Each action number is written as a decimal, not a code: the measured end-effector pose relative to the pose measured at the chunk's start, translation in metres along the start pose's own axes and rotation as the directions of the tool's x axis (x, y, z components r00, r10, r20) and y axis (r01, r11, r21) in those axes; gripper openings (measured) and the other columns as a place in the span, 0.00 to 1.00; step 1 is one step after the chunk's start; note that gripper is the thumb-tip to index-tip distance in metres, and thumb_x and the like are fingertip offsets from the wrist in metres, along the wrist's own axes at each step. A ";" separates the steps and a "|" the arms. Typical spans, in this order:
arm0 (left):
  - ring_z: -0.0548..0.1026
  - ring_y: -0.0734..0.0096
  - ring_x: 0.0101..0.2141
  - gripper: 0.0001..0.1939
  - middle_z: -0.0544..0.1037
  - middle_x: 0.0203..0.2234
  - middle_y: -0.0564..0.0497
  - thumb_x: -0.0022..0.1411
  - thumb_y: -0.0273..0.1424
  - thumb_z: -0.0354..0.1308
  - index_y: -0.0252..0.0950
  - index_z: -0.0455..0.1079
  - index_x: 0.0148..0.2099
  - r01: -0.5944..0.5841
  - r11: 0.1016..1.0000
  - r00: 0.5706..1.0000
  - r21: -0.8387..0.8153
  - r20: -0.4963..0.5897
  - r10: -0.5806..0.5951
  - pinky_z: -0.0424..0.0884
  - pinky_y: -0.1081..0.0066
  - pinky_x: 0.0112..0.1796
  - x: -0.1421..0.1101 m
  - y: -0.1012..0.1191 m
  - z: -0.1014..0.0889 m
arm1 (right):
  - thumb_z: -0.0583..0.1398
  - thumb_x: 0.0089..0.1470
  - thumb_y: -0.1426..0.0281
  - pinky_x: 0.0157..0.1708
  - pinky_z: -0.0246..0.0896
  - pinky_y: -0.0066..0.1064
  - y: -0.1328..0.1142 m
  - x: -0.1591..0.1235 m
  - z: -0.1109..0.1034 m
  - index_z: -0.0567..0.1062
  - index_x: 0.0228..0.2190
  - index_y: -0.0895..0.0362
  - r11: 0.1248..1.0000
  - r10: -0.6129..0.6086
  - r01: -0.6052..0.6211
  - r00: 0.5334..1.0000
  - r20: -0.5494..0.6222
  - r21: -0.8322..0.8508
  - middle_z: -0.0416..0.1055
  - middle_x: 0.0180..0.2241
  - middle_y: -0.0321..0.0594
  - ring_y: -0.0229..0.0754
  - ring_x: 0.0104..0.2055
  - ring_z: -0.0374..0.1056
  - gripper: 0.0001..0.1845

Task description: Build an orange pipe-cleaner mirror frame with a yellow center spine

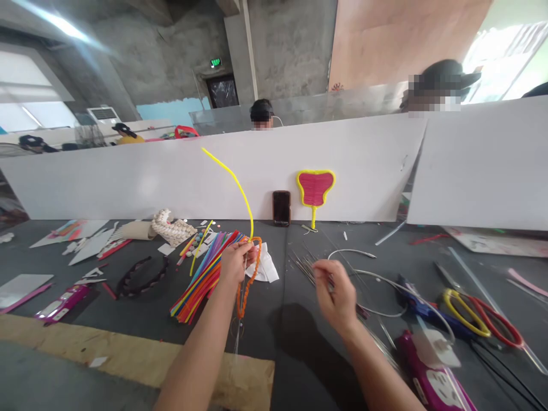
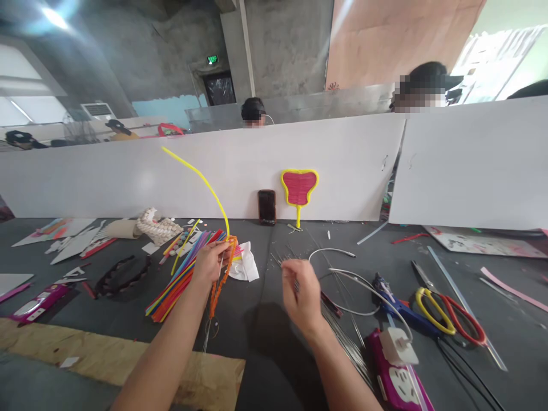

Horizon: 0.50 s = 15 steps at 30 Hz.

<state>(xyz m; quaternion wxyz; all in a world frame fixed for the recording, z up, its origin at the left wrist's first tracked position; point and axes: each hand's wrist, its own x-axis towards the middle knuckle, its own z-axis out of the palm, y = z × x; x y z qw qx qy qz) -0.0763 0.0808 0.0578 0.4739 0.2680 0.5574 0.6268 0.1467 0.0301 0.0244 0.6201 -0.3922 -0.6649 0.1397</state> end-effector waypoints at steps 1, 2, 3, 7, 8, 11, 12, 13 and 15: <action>0.69 0.79 0.14 0.06 0.74 0.15 0.54 0.43 0.27 0.63 0.32 0.69 0.26 0.018 1.000 0.999 0.001 0.031 -0.018 0.66 0.79 0.18 -0.004 -0.002 0.005 | 0.52 0.59 0.71 0.33 0.63 0.33 -0.001 -0.002 0.006 0.70 0.36 0.54 0.998 0.068 -0.069 0.994 0.086 0.006 0.70 0.31 0.41 0.40 0.32 0.66 0.08; 0.69 0.79 0.14 0.06 0.74 0.15 0.54 0.43 0.28 0.63 0.32 0.69 0.26 0.037 0.999 0.997 0.003 0.070 -0.037 0.65 0.79 0.18 -0.009 -0.006 0.011 | 0.51 0.59 0.71 0.32 0.63 0.31 -0.002 -0.004 0.011 0.71 0.36 0.55 0.992 0.118 -0.123 0.980 0.159 0.020 0.70 0.31 0.40 0.40 0.31 0.66 0.09; 0.69 0.79 0.14 0.06 0.74 0.15 0.54 0.43 0.28 0.63 0.32 0.69 0.25 0.058 0.998 0.992 0.006 0.111 -0.059 0.65 0.78 0.18 -0.016 -0.009 0.017 | 0.51 0.59 0.70 0.32 0.64 0.31 -0.002 -0.006 0.016 0.71 0.36 0.55 0.985 0.153 -0.166 0.964 0.218 0.041 0.71 0.31 0.40 0.39 0.32 0.67 0.09; 0.70 0.79 0.15 0.08 0.74 0.16 0.53 0.43 0.30 0.64 0.32 0.69 0.24 0.118 0.993 0.968 0.005 0.221 -0.117 0.65 0.78 0.19 -0.042 -0.026 0.039 | 0.49 0.59 0.74 0.34 0.65 0.30 0.000 -0.010 0.026 0.72 0.43 0.54 0.989 0.105 -0.131 0.941 0.322 0.061 0.71 0.32 0.40 0.40 0.34 0.68 0.16; 0.70 0.79 0.15 0.08 0.74 0.16 0.53 0.43 0.30 0.64 0.32 0.69 0.24 0.125 0.992 0.967 -0.002 0.226 -0.122 0.65 0.78 0.19 -0.047 -0.029 0.043 | 0.48 0.58 0.76 0.35 0.65 0.30 0.001 -0.012 0.026 0.71 0.46 0.54 0.996 0.073 -0.087 0.934 0.350 0.024 0.70 0.33 0.41 0.41 0.35 0.68 0.19; 0.70 0.79 0.16 0.08 0.74 0.15 0.55 0.44 0.31 0.63 0.33 0.68 0.24 0.138 0.990 0.970 -0.035 0.207 -0.128 0.66 0.78 0.20 -0.057 -0.040 0.054 | 0.47 0.53 0.81 0.37 0.67 0.32 0.007 -0.015 0.027 0.63 0.55 0.53 0.987 0.050 0.018 0.910 0.411 -0.161 0.71 0.37 0.43 0.44 0.39 0.68 0.29; 0.71 0.78 0.17 0.08 0.74 0.16 0.55 0.44 0.31 0.63 0.33 0.68 0.25 0.143 0.989 0.972 -0.046 0.196 -0.131 0.67 0.78 0.21 -0.060 -0.042 0.056 | 0.48 0.51 0.80 0.38 0.67 0.33 0.009 -0.016 0.028 0.59 0.57 0.54 0.975 0.051 0.045 0.907 0.418 -0.218 0.71 0.39 0.45 0.45 0.41 0.69 0.31; 0.72 0.77 0.17 0.08 0.75 0.16 0.54 0.44 0.32 0.63 0.33 0.68 0.25 0.148 0.987 0.973 -0.058 0.185 -0.135 0.67 0.77 0.22 -0.062 -0.045 0.059 | 0.49 0.51 0.80 0.37 0.68 0.34 0.011 -0.017 0.028 0.54 0.60 0.56 0.964 0.046 0.071 0.905 0.423 -0.258 0.72 0.42 0.47 0.47 0.42 0.69 0.34; 0.73 0.76 0.19 0.10 0.75 0.17 0.54 0.43 0.32 0.64 0.33 0.68 0.26 0.161 0.982 0.976 -0.098 0.165 -0.143 0.68 0.76 0.22 -0.065 -0.049 0.062 | 0.49 0.51 0.78 0.37 0.68 0.36 0.014 -0.017 0.029 0.47 0.62 0.59 0.949 0.014 0.120 0.907 0.420 -0.291 0.72 0.43 0.50 0.49 0.41 0.70 0.37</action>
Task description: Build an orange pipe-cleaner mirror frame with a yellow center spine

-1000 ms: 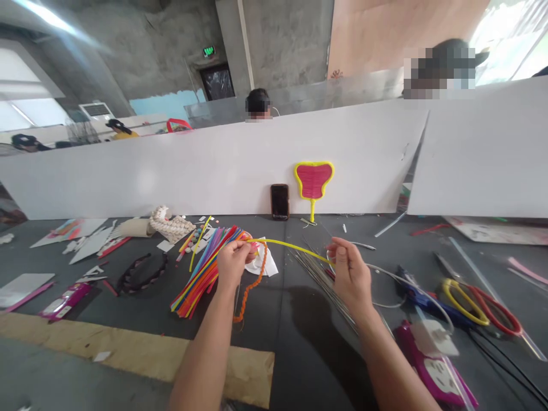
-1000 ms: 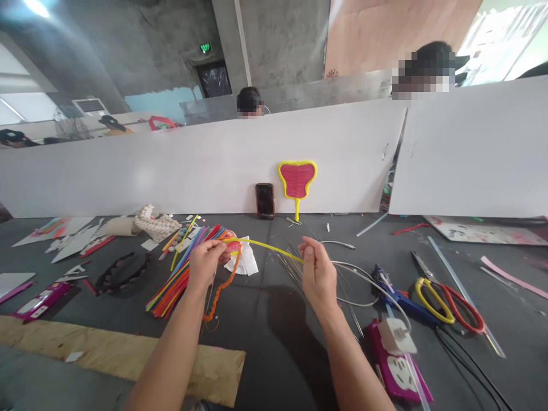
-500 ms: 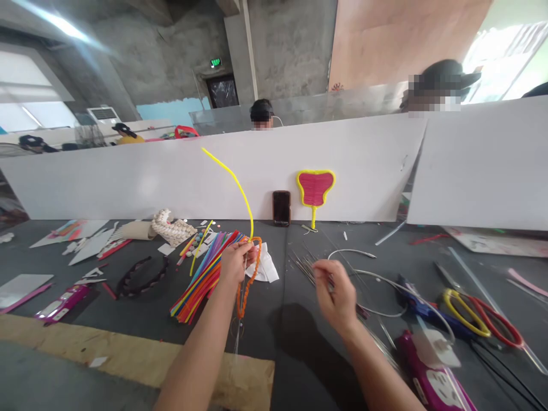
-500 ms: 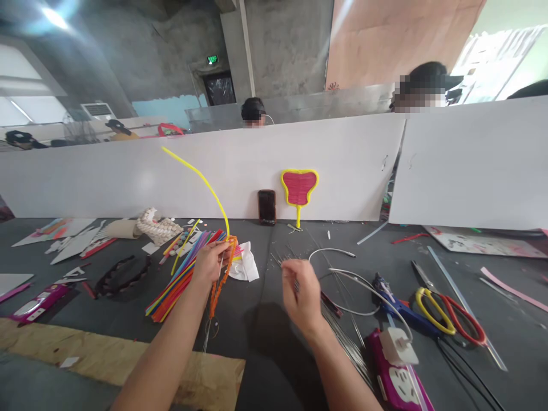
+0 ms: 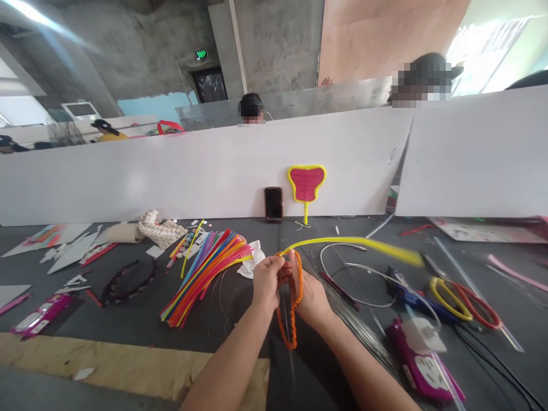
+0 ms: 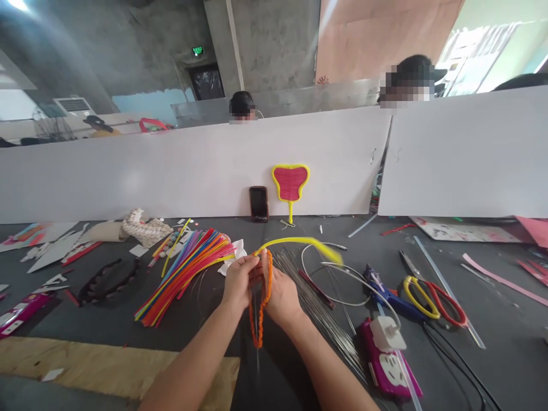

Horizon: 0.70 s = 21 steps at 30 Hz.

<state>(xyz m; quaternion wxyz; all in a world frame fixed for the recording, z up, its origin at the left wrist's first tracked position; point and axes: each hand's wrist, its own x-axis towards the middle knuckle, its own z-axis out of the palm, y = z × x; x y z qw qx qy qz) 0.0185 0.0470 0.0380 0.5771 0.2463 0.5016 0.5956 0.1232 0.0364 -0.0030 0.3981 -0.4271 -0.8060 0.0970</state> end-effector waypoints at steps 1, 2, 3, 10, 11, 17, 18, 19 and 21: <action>0.73 0.76 0.19 0.10 0.75 0.17 0.54 0.43 0.32 0.64 0.33 0.68 0.26 -0.002 1.000 1.000 -0.024 -0.010 0.002 0.67 0.77 0.22 -0.001 -0.002 0.001 | 0.49 0.52 0.77 0.36 0.69 0.36 0.001 0.000 0.000 0.44 0.62 0.60 1.000 -0.017 0.017 1.000 -0.012 -0.004 0.73 0.43 0.51 0.49 0.40 0.71 0.37; 0.73 0.76 0.18 0.10 0.75 0.17 0.54 0.43 0.32 0.65 0.33 0.68 0.26 -0.006 0.999 1.000 -0.044 -0.019 0.005 0.67 0.77 0.22 -0.002 -0.004 0.002 | 0.48 0.52 0.77 0.36 0.69 0.37 0.002 0.000 0.001 0.43 0.63 0.60 1.000 -0.029 0.029 0.999 -0.022 0.000 0.73 0.42 0.51 0.49 0.39 0.71 0.37; 0.73 0.77 0.18 0.10 0.75 0.17 0.54 0.43 0.32 0.65 0.33 0.68 0.26 -0.011 0.998 1.000 -0.058 -0.030 0.009 0.66 0.77 0.22 -0.003 -0.006 0.003 | 0.48 0.52 0.78 0.36 0.69 0.37 0.002 0.000 0.000 0.42 0.63 0.61 0.999 -0.032 0.032 0.999 -0.025 0.008 0.74 0.41 0.50 0.49 0.39 0.72 0.37; 0.72 0.77 0.18 0.10 0.75 0.17 0.53 0.43 0.33 0.65 0.32 0.69 0.27 -0.022 1.000 1.000 -0.013 -0.001 0.022 0.64 0.78 0.20 -0.010 -0.016 0.004 | 0.47 0.50 0.80 0.36 0.70 0.36 0.014 -0.002 0.000 0.43 0.63 0.57 0.967 0.032 -0.042 0.998 0.046 0.250 0.71 0.45 0.50 0.46 0.41 0.71 0.39; 0.71 0.77 0.18 0.10 0.75 0.17 0.53 0.44 0.33 0.64 0.32 0.69 0.26 -0.023 1.000 1.000 -0.012 0.005 0.023 0.63 0.78 0.20 -0.010 -0.017 0.004 | 0.47 0.51 0.80 0.41 0.69 0.37 0.016 -0.002 0.000 0.46 0.62 0.56 0.949 0.018 -0.028 0.999 0.037 0.314 0.68 0.50 0.51 0.46 0.47 0.69 0.38; 0.67 0.79 0.15 0.05 0.74 0.16 0.53 0.42 0.28 0.61 0.32 0.69 0.25 -0.024 0.999 1.000 0.030 0.011 0.024 0.61 0.78 0.18 -0.012 -0.018 0.000 | 0.54 0.50 0.78 0.55 0.57 0.43 0.015 0.002 -0.008 0.70 0.48 0.50 0.775 -0.013 -0.055 0.995 0.103 0.629 0.63 0.54 0.43 0.47 0.65 0.43 0.24; 0.68 0.79 0.16 0.05 0.75 0.17 0.52 0.42 0.28 0.61 0.32 0.69 0.25 -0.019 1.000 1.000 0.020 0.023 0.018 0.62 0.78 0.18 -0.012 -0.018 -0.001 | 0.55 0.50 0.77 0.55 0.57 0.42 0.013 0.003 -0.008 0.72 0.46 0.50 0.737 0.007 -0.082 0.993 0.114 0.671 0.63 0.54 0.42 0.47 0.65 0.44 0.21; 0.68 0.78 0.16 0.06 0.75 0.17 0.52 0.42 0.28 0.62 0.32 0.69 0.25 -0.015 1.000 0.999 0.007 0.036 0.015 0.62 0.78 0.19 -0.012 -0.019 -0.003 | 0.57 0.50 0.76 0.55 0.57 0.42 0.012 0.003 -0.008 0.73 0.44 0.50 0.698 0.033 -0.108 0.992 0.119 0.708 0.62 0.55 0.42 0.48 0.64 0.47 0.19; 0.66 0.80 0.15 0.07 0.71 0.14 0.55 0.41 0.29 0.63 0.32 0.68 0.23 -0.018 1.000 0.999 -0.010 0.037 0.018 0.60 0.79 0.18 -0.011 -0.020 -0.007 | 0.60 0.50 0.72 0.53 0.59 0.41 0.011 0.002 -0.006 0.76 0.39 0.50 0.626 0.097 -0.157 0.988 0.123 0.764 0.59 0.57 0.43 0.49 0.59 0.56 0.13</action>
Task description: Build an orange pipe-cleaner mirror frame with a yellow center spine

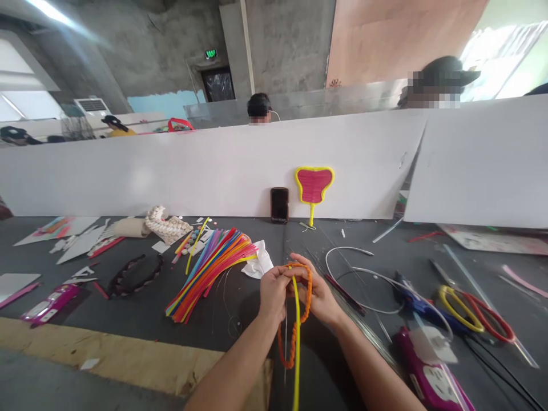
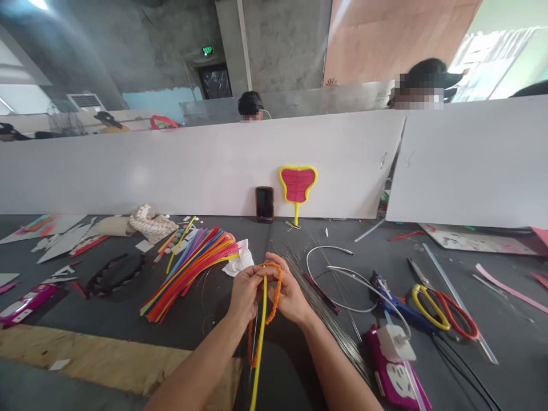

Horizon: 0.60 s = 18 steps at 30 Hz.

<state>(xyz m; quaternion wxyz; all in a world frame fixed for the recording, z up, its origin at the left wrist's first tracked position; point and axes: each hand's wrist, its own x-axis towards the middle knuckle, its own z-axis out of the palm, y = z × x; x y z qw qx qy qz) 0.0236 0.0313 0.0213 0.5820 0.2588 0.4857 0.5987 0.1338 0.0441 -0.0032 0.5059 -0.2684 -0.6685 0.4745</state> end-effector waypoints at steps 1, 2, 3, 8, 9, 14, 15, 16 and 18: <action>0.64 0.82 0.13 0.09 0.69 0.12 0.56 0.41 0.31 0.64 0.32 0.68 0.23 -0.001 1.000 1.000 0.003 -0.008 0.001 0.59 0.80 0.17 0.000 0.000 -0.002 | 0.61 0.50 0.69 0.52 0.60 0.41 0.001 0.000 0.001 0.77 0.37 0.51 0.999 0.022 -0.021 0.999 -0.029 0.037 0.58 0.57 0.43 0.49 0.56 0.60 0.09; 0.63 0.82 0.13 0.10 0.67 0.11 0.57 0.41 0.32 0.65 0.32 0.67 0.22 0.002 1.000 1.000 0.010 -0.018 -0.002 0.58 0.80 0.16 0.001 0.000 -0.004 | 0.62 0.50 0.67 0.51 0.61 0.41 0.003 0.000 0.002 0.78 0.34 0.51 0.997 0.040 -0.037 0.998 -0.058 0.064 0.59 0.56 0.43 0.49 0.54 0.63 0.07; 0.62 0.83 0.12 0.11 0.67 0.11 0.58 0.41 0.33 0.65 0.32 0.67 0.22 0.006 1.000 1.000 0.015 -0.026 -0.005 0.58 0.81 0.15 0.001 0.000 -0.007 | 0.63 0.49 0.66 0.50 0.62 0.40 0.005 0.000 0.003 0.78 0.31 0.52 0.996 0.051 -0.044 0.995 -0.087 0.079 0.62 0.54 0.44 0.49 0.53 0.64 0.06; 0.66 0.82 0.14 0.12 0.73 0.15 0.54 0.42 0.34 0.66 0.31 0.69 0.24 0.030 0.999 0.998 0.025 -0.060 -0.028 0.60 0.81 0.16 0.003 0.006 -0.014 | 0.63 0.50 0.62 0.48 0.63 0.42 0.017 0.000 0.006 0.79 0.34 0.50 0.998 0.047 -0.033 0.969 -0.242 0.061 0.75 0.41 0.43 0.48 0.47 0.69 0.09; 0.66 0.82 0.14 0.12 0.73 0.15 0.53 0.42 0.34 0.66 0.31 0.69 0.25 0.036 0.999 0.997 0.016 -0.065 -0.035 0.60 0.81 0.16 0.003 0.007 -0.015 | 0.62 0.51 0.62 0.47 0.64 0.42 0.019 0.000 0.006 0.79 0.35 0.50 0.999 0.041 -0.031 0.966 -0.255 0.043 0.75 0.40 0.42 0.48 0.44 0.70 0.10; 0.65 0.84 0.14 0.11 0.72 0.14 0.55 0.41 0.32 0.66 0.31 0.68 0.24 0.043 0.998 0.994 -0.044 -0.095 -0.047 0.58 0.82 0.15 0.005 0.011 -0.015 | 0.61 0.51 0.61 0.45 0.64 0.40 0.024 -0.002 0.009 0.79 0.37 0.50 0.995 0.074 -0.088 0.970 -0.234 -0.052 0.77 0.37 0.41 0.47 0.42 0.71 0.11; 0.65 0.84 0.14 0.11 0.72 0.14 0.55 0.41 0.32 0.66 0.31 0.68 0.24 0.040 0.998 0.994 -0.048 -0.098 -0.045 0.58 0.82 0.15 0.005 0.011 -0.015 | 0.61 0.51 0.60 0.43 0.65 0.39 0.024 -0.002 0.010 0.79 0.36 0.50 0.992 0.120 -0.128 0.959 -0.255 -0.013 0.77 0.36 0.41 0.46 0.40 0.71 0.12; 0.65 0.84 0.14 0.11 0.73 0.14 0.54 0.41 0.32 0.66 0.32 0.68 0.24 0.040 0.998 0.995 -0.053 -0.091 -0.045 0.58 0.82 0.16 0.004 0.011 -0.015 | 0.61 0.50 0.59 0.41 0.65 0.37 0.024 -0.002 0.011 0.79 0.36 0.51 0.983 0.182 -0.175 0.942 -0.283 0.053 0.77 0.35 0.40 0.46 0.38 0.72 0.13; 0.65 0.84 0.14 0.10 0.73 0.15 0.54 0.42 0.32 0.65 0.31 0.68 0.24 0.047 0.996 0.997 -0.070 -0.052 -0.051 0.59 0.82 0.16 0.001 0.011 -0.013 | 0.62 0.49 0.57 0.35 0.66 0.35 0.022 0.000 0.013 0.79 0.33 0.53 0.934 0.334 -0.270 0.895 -0.297 0.236 0.77 0.31 0.39 0.44 0.32 0.71 0.15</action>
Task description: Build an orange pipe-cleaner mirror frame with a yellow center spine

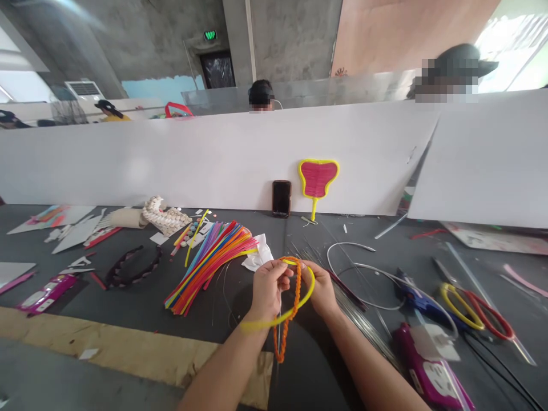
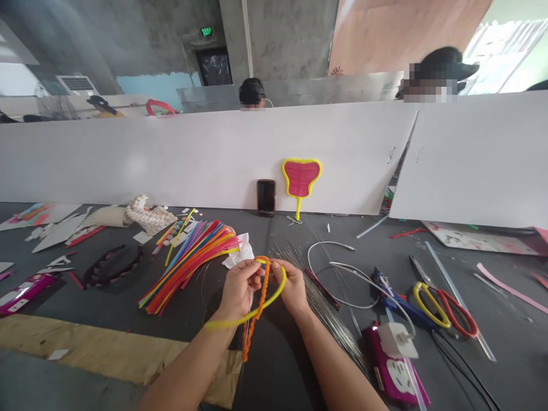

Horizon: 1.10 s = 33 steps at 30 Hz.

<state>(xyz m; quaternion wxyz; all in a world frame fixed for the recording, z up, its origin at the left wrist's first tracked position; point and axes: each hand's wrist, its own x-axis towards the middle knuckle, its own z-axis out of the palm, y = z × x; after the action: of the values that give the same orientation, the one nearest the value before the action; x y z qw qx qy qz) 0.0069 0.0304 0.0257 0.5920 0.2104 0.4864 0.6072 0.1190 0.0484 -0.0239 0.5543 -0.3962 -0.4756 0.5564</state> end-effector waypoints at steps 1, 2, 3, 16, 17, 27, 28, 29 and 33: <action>0.65 0.84 0.14 0.10 0.73 0.15 0.54 0.43 0.32 0.65 0.31 0.68 0.24 0.005 1.000 1.000 -0.014 0.027 -0.005 0.59 0.82 0.17 -0.002 0.000 0.001 | 0.62 0.49 0.57 0.32 0.65 0.33 -0.001 0.000 0.001 0.79 0.32 0.54 0.994 0.077 -0.077 0.997 0.005 0.083 0.76 0.29 0.39 0.42 0.30 0.70 0.15; 0.65 0.85 0.14 0.10 0.73 0.15 0.54 0.43 0.31 0.65 0.31 0.69 0.24 0.010 1.000 0.999 -0.029 0.053 -0.009 0.60 0.82 0.17 -0.004 0.000 0.002 | 0.63 0.48 0.57 0.30 0.65 0.32 -0.002 0.000 0.003 0.78 0.31 0.55 0.976 0.141 -0.144 0.990 0.029 0.163 0.76 0.27 0.38 0.41 0.27 0.69 0.14; 0.65 0.85 0.14 0.10 0.73 0.15 0.54 0.43 0.31 0.65 0.31 0.68 0.24 0.015 0.999 0.997 -0.042 0.076 -0.012 0.60 0.82 0.18 -0.007 -0.001 0.003 | 0.63 0.47 0.58 0.28 0.64 0.31 -0.003 0.000 0.004 0.78 0.29 0.55 0.952 0.188 -0.197 0.980 0.060 0.235 0.75 0.26 0.37 0.39 0.26 0.68 0.14; 0.68 0.82 0.15 0.11 0.75 0.16 0.53 0.46 0.35 0.65 0.32 0.69 0.26 -0.105 0.989 0.993 0.103 0.068 0.099 0.62 0.81 0.17 -0.008 0.017 0.000 | 0.71 0.35 0.64 0.31 0.65 0.28 -0.010 0.018 -0.031 0.77 0.33 0.54 0.936 0.256 -0.259 0.966 0.044 0.237 0.74 0.31 0.36 0.34 0.27 0.68 0.19; 0.68 0.81 0.15 0.11 0.75 0.17 0.52 0.47 0.35 0.65 0.32 0.69 0.26 -0.126 0.982 0.991 0.143 0.061 0.118 0.63 0.81 0.17 -0.007 0.018 -0.002 | 0.70 0.37 0.62 0.34 0.66 0.30 -0.012 0.020 -0.035 0.76 0.33 0.53 0.952 0.189 -0.170 0.981 -0.053 0.253 0.74 0.32 0.36 0.36 0.30 0.69 0.18; 0.73 0.76 0.17 0.09 0.76 0.18 0.52 0.51 0.35 0.61 0.33 0.70 0.28 -0.230 0.875 0.970 0.425 0.174 0.171 0.68 0.78 0.20 -0.018 0.008 0.002 | 0.60 0.52 0.61 0.44 0.62 0.36 -0.039 -0.005 -0.011 0.76 0.41 0.51 0.961 -0.096 0.149 0.970 0.225 -0.234 0.74 0.43 0.42 0.46 0.44 0.69 0.15; 0.73 0.76 0.17 0.09 0.76 0.18 0.52 0.51 0.35 0.61 0.33 0.71 0.28 -0.231 0.875 0.969 0.426 0.180 0.168 0.68 0.78 0.20 -0.019 0.007 0.002 | 0.60 0.52 0.61 0.42 0.63 0.35 -0.040 -0.005 -0.010 0.76 0.40 0.52 0.964 -0.085 0.138 0.969 0.230 -0.227 0.74 0.41 0.41 0.45 0.42 0.69 0.14; 0.72 0.76 0.17 0.09 0.76 0.17 0.52 0.51 0.35 0.61 0.33 0.71 0.27 -0.227 0.877 0.969 0.424 0.185 0.161 0.68 0.78 0.20 -0.019 0.006 0.003 | 0.60 0.52 0.62 0.40 0.63 0.34 -0.041 -0.006 -0.010 0.76 0.38 0.53 0.969 -0.071 0.121 0.971 0.226 -0.213 0.74 0.38 0.41 0.44 0.40 0.69 0.12; 0.71 0.77 0.16 0.09 0.75 0.17 0.52 0.49 0.35 0.62 0.33 0.71 0.26 -0.190 0.897 0.976 0.399 0.177 0.128 0.67 0.78 0.20 -0.020 0.004 0.003 | 0.61 0.49 0.64 0.29 0.61 0.28 -0.039 -0.004 -0.012 0.74 0.29 0.55 0.982 -0.005 0.043 0.979 0.204 -0.182 0.71 0.26 0.36 0.38 0.29 0.65 0.08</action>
<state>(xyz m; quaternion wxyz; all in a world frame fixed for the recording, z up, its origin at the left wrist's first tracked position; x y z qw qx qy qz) 0.0113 0.0136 0.0372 0.5163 0.4139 0.5403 0.5198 0.1401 0.0428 0.0111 0.4704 -0.3814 -0.5842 0.5403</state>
